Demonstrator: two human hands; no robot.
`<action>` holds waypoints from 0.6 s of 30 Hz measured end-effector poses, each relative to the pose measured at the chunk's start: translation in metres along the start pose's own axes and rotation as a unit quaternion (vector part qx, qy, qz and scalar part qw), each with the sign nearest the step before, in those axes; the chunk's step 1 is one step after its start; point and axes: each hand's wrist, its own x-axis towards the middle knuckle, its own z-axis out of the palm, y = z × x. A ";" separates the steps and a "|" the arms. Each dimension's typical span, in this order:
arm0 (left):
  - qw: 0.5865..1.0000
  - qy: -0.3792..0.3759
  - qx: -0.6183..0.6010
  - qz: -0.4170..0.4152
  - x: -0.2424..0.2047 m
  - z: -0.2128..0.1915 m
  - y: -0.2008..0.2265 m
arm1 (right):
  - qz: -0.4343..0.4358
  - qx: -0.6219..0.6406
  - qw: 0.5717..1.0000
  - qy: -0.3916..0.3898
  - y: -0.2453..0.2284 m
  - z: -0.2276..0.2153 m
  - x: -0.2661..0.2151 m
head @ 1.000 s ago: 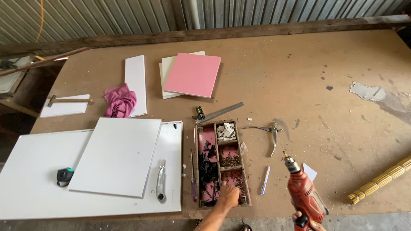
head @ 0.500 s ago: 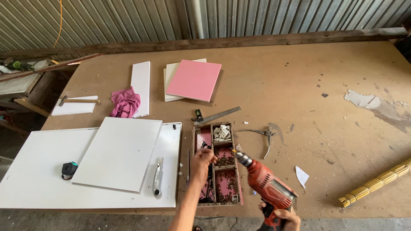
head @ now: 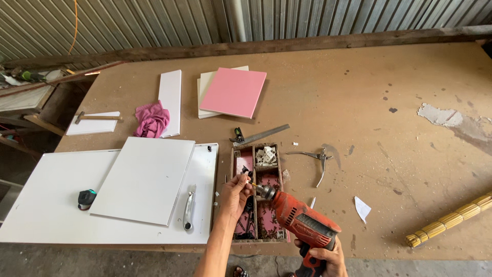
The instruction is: The person uses a power drill to drive screws into a white cabinet door, securing small black plastic fittings. They repeatedly pick up screws from a nearby box and insert them into the door while working at a cluttered workbench.
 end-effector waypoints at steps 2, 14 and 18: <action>1.000 -0.003 0.006 0.004 0.000 -0.002 -0.003 | 0.002 -0.001 1.000 0.005 0.002 -0.010 0.003; 0.949 -0.046 0.310 -0.025 -0.017 0.049 0.041 | -0.131 -0.115 0.966 -0.189 -0.026 -0.032 0.000; 0.934 -0.032 0.325 -0.145 -0.011 0.063 0.050 | -0.190 -0.167 0.945 -0.210 -0.045 -0.020 -0.007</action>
